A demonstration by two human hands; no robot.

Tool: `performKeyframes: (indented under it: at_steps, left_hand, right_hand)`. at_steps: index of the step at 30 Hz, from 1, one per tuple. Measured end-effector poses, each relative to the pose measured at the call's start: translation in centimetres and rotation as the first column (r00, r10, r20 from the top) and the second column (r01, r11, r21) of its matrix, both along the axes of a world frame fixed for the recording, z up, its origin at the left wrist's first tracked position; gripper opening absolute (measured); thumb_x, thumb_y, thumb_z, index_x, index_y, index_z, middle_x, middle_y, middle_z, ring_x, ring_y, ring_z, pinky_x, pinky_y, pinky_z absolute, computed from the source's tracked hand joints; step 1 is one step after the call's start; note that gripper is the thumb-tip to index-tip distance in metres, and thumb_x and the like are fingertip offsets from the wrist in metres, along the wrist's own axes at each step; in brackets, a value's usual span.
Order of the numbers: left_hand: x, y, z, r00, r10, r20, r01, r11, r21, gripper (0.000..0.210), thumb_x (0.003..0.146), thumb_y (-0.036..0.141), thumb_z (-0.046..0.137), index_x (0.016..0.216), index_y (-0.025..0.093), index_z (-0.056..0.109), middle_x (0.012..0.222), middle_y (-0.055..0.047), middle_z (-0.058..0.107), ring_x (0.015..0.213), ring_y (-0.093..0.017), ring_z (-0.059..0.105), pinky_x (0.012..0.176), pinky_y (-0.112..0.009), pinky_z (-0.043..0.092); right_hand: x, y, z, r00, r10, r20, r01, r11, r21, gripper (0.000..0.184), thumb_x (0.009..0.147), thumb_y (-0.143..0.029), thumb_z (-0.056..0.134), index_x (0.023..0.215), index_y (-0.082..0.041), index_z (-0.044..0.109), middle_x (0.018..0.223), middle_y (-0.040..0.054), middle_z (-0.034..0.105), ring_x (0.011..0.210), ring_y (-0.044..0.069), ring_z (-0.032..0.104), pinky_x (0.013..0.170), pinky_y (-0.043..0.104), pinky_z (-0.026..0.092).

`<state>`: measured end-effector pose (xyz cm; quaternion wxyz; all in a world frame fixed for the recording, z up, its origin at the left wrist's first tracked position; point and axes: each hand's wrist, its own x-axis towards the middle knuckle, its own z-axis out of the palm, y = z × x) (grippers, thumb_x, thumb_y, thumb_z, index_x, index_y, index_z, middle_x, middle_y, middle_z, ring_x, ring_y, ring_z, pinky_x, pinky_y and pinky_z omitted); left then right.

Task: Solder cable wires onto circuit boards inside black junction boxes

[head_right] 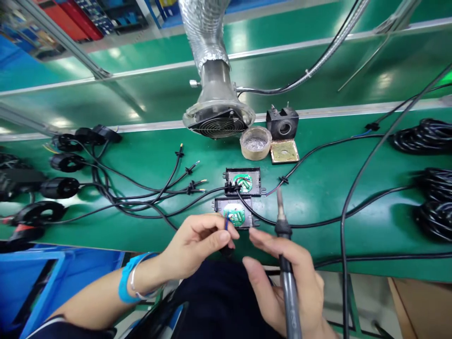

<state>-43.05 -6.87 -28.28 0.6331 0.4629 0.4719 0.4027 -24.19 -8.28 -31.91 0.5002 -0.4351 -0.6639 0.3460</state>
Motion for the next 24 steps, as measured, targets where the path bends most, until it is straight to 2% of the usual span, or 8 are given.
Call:
performKeyframes:
  at_steps: [3, 6, 9, 13, 16, 20, 22, 24]
  left_hand:
    - [0.1, -0.1, -0.3, 0.966, -0.12, -0.229, 0.139, 0.988, 0.067, 0.023, 0.089, 0.026, 0.057, 0.074, 0.011, 0.065, 0.067, 0.0, 0.055, 0.06, -0.007, 0.045, 0.058, -0.019, 0.036]
    - [0.3, -0.4, -0.5, 0.947, -0.151, -0.282, 0.197, 0.97, 0.142, 0.027, 0.091, 0.028, 0.055, 0.071, 0.011, 0.061, 0.065, 0.001, 0.052, 0.062, -0.007, 0.044, 0.06, -0.019, 0.035]
    - [1.1, -1.0, -1.0, 0.984, -0.041, -0.173, 0.067, 0.987, 0.146, 0.029, 0.093, 0.032, 0.054, 0.075, 0.011, 0.064, 0.071, -0.002, 0.061, 0.067, -0.009, 0.053, 0.066, -0.021, 0.041]
    - [2.4, -1.7, -1.7, 0.959, 0.261, 0.105, -0.269, 0.961, 0.063, 0.023, 0.092, 0.032, 0.055, 0.084, 0.012, 0.063, 0.075, -0.005, 0.065, 0.073, -0.013, 0.062, 0.071, -0.025, 0.05]
    - [2.5, -1.6, -1.6, 0.935, 0.304, 0.184, -0.296, 0.952, -0.073, 0.017, 0.088, 0.029, 0.061, 0.087, 0.013, 0.059, 0.071, -0.003, 0.064, 0.064, -0.011, 0.061, 0.063, -0.023, 0.052]
    - [0.8, -0.8, -0.7, 0.971, 0.194, -0.142, -0.199, 0.98, -0.027, 0.016, 0.087, 0.027, 0.06, 0.095, 0.014, 0.063, 0.071, -0.002, 0.065, 0.064, -0.01, 0.06, 0.063, -0.021, 0.05]
    - [-0.1, -0.2, -0.1, 0.899, 0.127, -0.418, -0.087, 0.99, 0.114, 0.016, 0.09, 0.026, 0.056, 0.098, 0.017, 0.065, 0.077, -0.002, 0.067, 0.069, -0.012, 0.062, 0.066, -0.023, 0.049]
    - [-0.6, 0.6, 0.4, 0.755, 0.093, -0.649, 0.084, 0.968, 0.237, 0.015, 0.09, 0.02, 0.054, 0.095, 0.018, 0.067, 0.084, -0.002, 0.069, 0.075, -0.013, 0.063, 0.07, -0.024, 0.049]
  right_hand:
    - [-0.5, 1.5, 0.3, 0.997, -0.004, -0.082, 0.005, 1.0, 0.007, 0.049, 0.073, -0.009, 0.07, 0.116, -0.022, 0.05, 0.101, 0.0048, 0.068, 0.085, 0.019, 0.069, 0.074, 0.033, 0.062]
    - [-1.2, 2.7, 1.1, 0.998, 0.036, -0.054, -0.037, 0.999, -0.021, 0.046, 0.074, -0.007, 0.069, 0.114, -0.022, 0.049, 0.091, 0.0017, 0.067, 0.078, 0.014, 0.068, 0.071, 0.028, 0.06]
    - [-1.6, 3.1, 1.8, 0.993, 0.071, -0.094, -0.074, 0.997, -0.024, 0.045, 0.077, -0.007, 0.066, 0.114, -0.021, 0.047, 0.087, 0.001, 0.066, 0.075, 0.013, 0.067, 0.068, 0.026, 0.059]
    - [-1.8, 3.1, 1.7, 0.989, -0.012, -0.146, 0.02, 0.998, 0.058, 0.042, 0.077, -0.006, 0.065, 0.112, -0.021, 0.047, 0.081, -0.0007, 0.063, 0.069, 0.012, 0.065, 0.061, 0.024, 0.057]
    - [-1.5, 3.5, 0.9, 0.998, 0.002, -0.07, 0.005, 0.995, 0.098, 0.043, 0.076, -0.007, 0.067, 0.112, -0.022, 0.047, 0.083, -0.0005, 0.064, 0.071, 0.013, 0.066, 0.067, 0.027, 0.058]
    - [-0.8, 5.3, -0.2, 0.955, 0.039, 0.295, -0.087, 0.984, 0.153, 0.035, 0.08, -0.02, 0.067, 0.112, -0.021, 0.05, 0.09, 0.0016, 0.066, 0.076, 0.014, 0.066, 0.071, 0.027, 0.056]
    - [-0.7, 6.3, -0.7, 0.873, -0.012, 0.488, -0.104, 0.972, 0.211, 0.03, 0.084, -0.027, 0.063, 0.11, -0.02, 0.052, 0.094, 0.0044, 0.066, 0.081, 0.017, 0.064, 0.071, 0.029, 0.055]
    - [-0.7, 7.1, -1.0, 0.804, -0.041, 0.593, -0.126, 0.963, 0.237, 0.026, 0.086, -0.03, 0.058, 0.109, -0.02, 0.053, 0.094, 0.0055, 0.066, 0.082, 0.019, 0.063, 0.07, 0.03, 0.053]
